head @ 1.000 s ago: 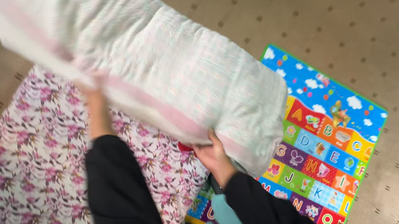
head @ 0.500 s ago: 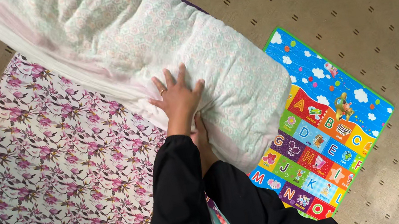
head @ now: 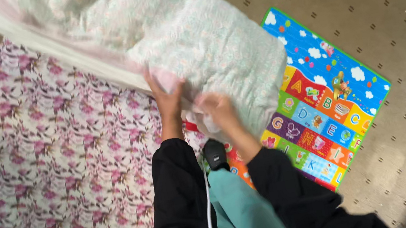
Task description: The person folds a light-colored patterned blanket on a bed. They smooth the surface, fold the sides inward, then fold the blanket in half lengthwise and roll it into a compact bundle. The person then lifts the rolled blanket and places it on top of a purple quilt on the bed.
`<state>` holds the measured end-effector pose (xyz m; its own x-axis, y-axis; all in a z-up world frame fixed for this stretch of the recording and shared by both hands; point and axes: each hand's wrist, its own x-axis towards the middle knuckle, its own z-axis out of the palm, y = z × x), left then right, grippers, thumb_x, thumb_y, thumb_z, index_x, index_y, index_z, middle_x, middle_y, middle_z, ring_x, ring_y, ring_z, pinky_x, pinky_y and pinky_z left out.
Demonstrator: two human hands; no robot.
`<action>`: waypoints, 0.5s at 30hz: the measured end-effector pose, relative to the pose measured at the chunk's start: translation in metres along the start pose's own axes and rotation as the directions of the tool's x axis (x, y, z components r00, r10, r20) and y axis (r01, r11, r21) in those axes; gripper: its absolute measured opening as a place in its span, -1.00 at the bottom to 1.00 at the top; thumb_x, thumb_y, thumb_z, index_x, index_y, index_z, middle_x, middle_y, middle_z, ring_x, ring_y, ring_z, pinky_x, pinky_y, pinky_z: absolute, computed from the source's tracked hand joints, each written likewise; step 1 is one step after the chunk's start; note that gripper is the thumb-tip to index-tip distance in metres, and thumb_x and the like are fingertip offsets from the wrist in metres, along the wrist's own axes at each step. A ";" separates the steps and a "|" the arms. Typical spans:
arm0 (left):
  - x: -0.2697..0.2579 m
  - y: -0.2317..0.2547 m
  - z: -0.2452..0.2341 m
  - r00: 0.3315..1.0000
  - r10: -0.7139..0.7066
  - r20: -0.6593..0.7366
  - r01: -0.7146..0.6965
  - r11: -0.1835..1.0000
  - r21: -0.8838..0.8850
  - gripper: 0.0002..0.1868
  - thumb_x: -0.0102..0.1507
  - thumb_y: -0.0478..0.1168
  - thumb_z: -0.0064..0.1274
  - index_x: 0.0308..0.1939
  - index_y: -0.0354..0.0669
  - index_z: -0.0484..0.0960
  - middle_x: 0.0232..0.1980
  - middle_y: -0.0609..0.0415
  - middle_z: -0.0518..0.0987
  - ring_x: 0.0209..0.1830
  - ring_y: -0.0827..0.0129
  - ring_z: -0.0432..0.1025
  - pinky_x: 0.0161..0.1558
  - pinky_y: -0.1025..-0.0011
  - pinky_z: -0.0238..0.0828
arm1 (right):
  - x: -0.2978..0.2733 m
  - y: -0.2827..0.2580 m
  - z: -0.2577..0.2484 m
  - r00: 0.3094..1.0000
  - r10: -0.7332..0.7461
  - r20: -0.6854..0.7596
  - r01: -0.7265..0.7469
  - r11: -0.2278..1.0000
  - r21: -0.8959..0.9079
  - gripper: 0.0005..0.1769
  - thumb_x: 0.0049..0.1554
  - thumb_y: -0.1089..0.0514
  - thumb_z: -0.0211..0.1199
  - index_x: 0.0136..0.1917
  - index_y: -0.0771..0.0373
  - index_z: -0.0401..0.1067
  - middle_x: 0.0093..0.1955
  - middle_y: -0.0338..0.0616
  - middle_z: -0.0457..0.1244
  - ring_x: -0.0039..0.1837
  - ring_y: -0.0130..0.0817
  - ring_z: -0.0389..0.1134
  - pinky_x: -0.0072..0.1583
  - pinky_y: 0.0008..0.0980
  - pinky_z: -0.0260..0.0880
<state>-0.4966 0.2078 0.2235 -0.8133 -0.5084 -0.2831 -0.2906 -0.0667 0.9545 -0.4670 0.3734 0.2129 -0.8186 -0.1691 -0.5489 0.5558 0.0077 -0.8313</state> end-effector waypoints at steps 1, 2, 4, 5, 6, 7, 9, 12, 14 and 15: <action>-0.006 -0.011 -0.001 0.999 -0.040 -0.020 0.035 0.976 -0.214 0.19 0.13 -0.17 0.34 0.64 -0.09 -0.17 0.69 -0.26 -0.10 0.64 0.02 -0.03 0.49 0.17 0.05 | -0.004 -0.015 -0.016 0.954 -0.290 -0.076 0.221 0.852 -0.475 -0.30 0.11 -0.07 0.43 0.43 0.28 0.42 0.47 0.36 0.21 0.41 0.20 0.22 0.34 0.09 0.28; -0.018 -0.021 -0.003 0.997 -0.065 -0.045 0.047 0.944 -0.327 0.16 0.15 -0.19 0.32 0.62 -0.09 -0.19 0.67 -0.24 -0.05 0.60 0.04 0.04 0.47 0.19 0.09 | -0.007 -0.032 -0.031 0.834 -0.552 0.012 0.310 0.449 -0.838 -0.15 0.06 -0.05 0.45 0.58 0.03 0.31 0.63 0.16 0.09 0.66 0.07 0.05 0.57 0.04 0.21; -0.033 -0.039 0.000 0.992 -0.091 -0.085 0.030 0.836 -0.548 0.10 0.20 -0.24 0.28 0.59 -0.09 -0.22 0.64 -0.22 0.03 0.53 0.10 0.16 0.45 0.23 0.18 | 0.009 -0.067 -0.034 0.965 -0.263 0.022 0.130 0.400 -0.907 0.01 -0.07 -0.15 0.51 0.57 -0.16 0.16 0.67 0.10 -0.15 0.67 0.11 -0.20 0.46 0.33 -0.02; -0.039 -0.049 -0.001 0.992 -0.107 -0.069 0.060 0.871 -0.488 0.03 0.26 -0.21 0.25 0.60 -0.15 -0.16 0.63 -0.21 0.08 0.53 0.11 0.17 0.45 0.25 0.17 | 0.015 -0.077 -0.028 0.995 -0.096 0.016 0.049 0.357 -0.933 0.09 -0.13 -0.20 0.54 0.57 -0.26 0.08 0.70 0.06 -0.27 0.67 0.12 -0.32 0.40 0.47 -0.14; -0.044 -0.061 0.001 0.991 -0.123 -0.054 0.089 0.900 -0.426 -0.03 0.31 -0.19 0.22 0.61 -0.20 -0.11 0.63 -0.21 0.13 0.54 0.13 0.18 0.45 0.27 0.16 | 0.021 -0.085 -0.025 0.995 -0.092 0.028 0.060 0.358 -0.932 0.07 -0.09 -0.26 0.50 0.58 -0.29 0.06 0.71 0.06 -0.29 0.68 0.14 -0.33 0.41 0.49 -0.13; -0.050 -0.074 0.004 0.988 -0.148 -0.042 0.123 0.924 -0.362 -0.09 0.36 -0.16 0.19 0.63 -0.26 -0.05 0.62 -0.20 0.18 0.54 0.15 0.19 0.45 0.29 0.15 | 0.025 -0.088 -0.024 0.996 -0.081 0.042 0.069 0.357 -0.931 0.05 -0.05 -0.31 0.46 0.60 -0.32 0.05 0.73 0.06 -0.31 0.70 0.17 -0.34 0.42 0.52 -0.13; -0.057 -0.101 0.008 0.924 -0.381 -0.039 0.339 0.861 -0.378 -0.17 0.35 -0.11 0.04 0.61 -0.19 -0.01 0.54 -0.09 0.18 0.42 0.17 0.27 0.29 0.28 0.30 | 0.034 -0.086 -0.024 0.996 -0.069 0.057 0.077 0.348 -0.934 0.01 0.00 -0.40 0.37 0.62 -0.35 0.03 0.74 0.06 -0.32 0.71 0.21 -0.34 0.44 0.52 -0.11; -0.070 -0.141 0.019 0.885 -0.455 0.094 0.429 0.722 -0.542 -0.27 0.36 -0.13 -0.05 0.60 -0.17 0.13 0.31 -0.07 0.36 0.19 0.19 0.30 0.09 0.29 0.29 | 0.053 -0.076 -0.028 0.998 -0.039 0.057 0.066 0.320 -0.945 -0.02 0.03 -0.47 0.25 0.62 -0.34 0.02 0.73 0.06 -0.31 0.70 0.23 -0.33 0.45 0.46 -0.08; -0.080 -0.166 0.029 0.912 -0.380 0.154 0.386 0.666 -0.638 -0.34 0.37 -0.14 0.00 0.53 -0.27 0.25 0.24 -0.13 0.46 0.16 0.15 0.33 0.12 0.29 0.30 | 0.067 -0.069 -0.035 0.999 0.019 0.036 0.029 0.285 -0.958 -0.02 0.02 -0.48 0.22 0.62 -0.32 0.01 0.74 0.04 -0.31 0.70 0.21 -0.32 0.45 0.41 -0.06; -0.081 -0.177 0.035 0.917 -0.367 0.158 0.380 0.677 -0.630 -0.34 0.35 -0.11 0.00 0.51 -0.26 0.28 0.24 -0.14 0.46 0.17 0.13 0.34 0.13 0.28 0.30 | 0.075 -0.065 -0.038 0.998 0.015 0.064 0.058 0.278 -0.959 -0.02 0.03 -0.48 0.21 0.63 -0.30 0.01 0.73 0.09 -0.29 0.69 0.25 -0.31 0.48 0.30 -0.05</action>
<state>-0.3969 0.2906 0.0741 -0.7187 -0.3060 -0.6244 -0.1878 -0.7792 0.5980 -0.5702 0.3980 0.2228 -0.7994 -0.2320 -0.5542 -0.0316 0.9374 -0.3469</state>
